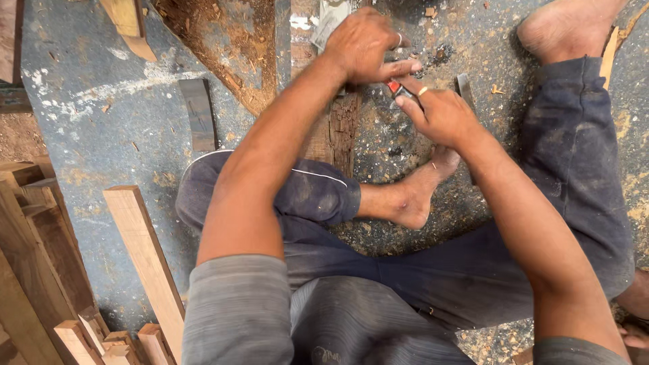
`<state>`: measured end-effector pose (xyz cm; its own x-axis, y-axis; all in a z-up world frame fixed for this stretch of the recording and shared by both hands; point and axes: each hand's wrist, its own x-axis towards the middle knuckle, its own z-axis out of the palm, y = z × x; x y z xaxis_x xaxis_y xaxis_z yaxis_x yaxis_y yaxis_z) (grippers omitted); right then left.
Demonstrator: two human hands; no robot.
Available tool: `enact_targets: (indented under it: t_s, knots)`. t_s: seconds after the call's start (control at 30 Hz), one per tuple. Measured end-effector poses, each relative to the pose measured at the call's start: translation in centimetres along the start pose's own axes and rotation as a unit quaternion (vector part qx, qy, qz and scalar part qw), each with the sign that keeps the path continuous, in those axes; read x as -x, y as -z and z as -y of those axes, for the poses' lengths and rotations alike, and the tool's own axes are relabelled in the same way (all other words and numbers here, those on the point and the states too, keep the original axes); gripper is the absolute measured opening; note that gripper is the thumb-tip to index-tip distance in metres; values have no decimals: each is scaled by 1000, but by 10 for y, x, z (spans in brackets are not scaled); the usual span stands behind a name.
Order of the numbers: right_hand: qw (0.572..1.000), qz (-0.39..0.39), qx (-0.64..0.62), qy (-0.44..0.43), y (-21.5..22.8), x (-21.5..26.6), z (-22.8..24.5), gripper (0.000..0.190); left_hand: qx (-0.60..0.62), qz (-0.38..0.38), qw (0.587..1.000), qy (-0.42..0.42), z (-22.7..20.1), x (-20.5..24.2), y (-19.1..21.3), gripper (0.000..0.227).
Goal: The person sits on the floor and sharpens two different chisels using a sharpening stone and a liquid from a jar. They repeatedly rub the blade against the stone, occasionally dipping the tool into the jar to apply liquid, and inspect the edge between strokes.
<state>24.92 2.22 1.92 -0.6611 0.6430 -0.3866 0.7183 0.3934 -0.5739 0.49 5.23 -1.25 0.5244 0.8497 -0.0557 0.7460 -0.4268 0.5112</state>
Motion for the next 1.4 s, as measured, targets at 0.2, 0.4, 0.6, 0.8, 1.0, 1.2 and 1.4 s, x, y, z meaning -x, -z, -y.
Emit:
enact_targets:
  t_s: [0.2, 0.4, 0.6, 0.8, 1.0, 1.2, 1.4]
  knots:
    - [995, 42, -35, -80, -29, 36, 20, 51, -5, 14, 1000, 2, -22, 26, -22, 77]
    - [977, 143, -35, -154, -23, 158, 41, 63, 130, 24, 986, -102, -136, 84, -29, 67]
    - [859, 102, -478, -155, -1, 161, 57, 56, 162, -221, 941, -199, -194, 107, 36, 67]
    - [867, -55, -486, 93, -58, 148, 104, 58, 167, -194, 941, -221, -187, 135, 66, 62]
    - [703, 1, -661, -263, -110, 145, 160, 30, 149, -69, 969, -187, -128, 106, 28, 63]
    - [651, 2, -694, -309, -109, 128, 209, 30, 133, 39, 978, -157, -85, 89, -7, 64]
    - [606, -30, -733, -307, -104, 138, 240, 72, 109, 66, 989, -70, -84, 99, -20, 70]
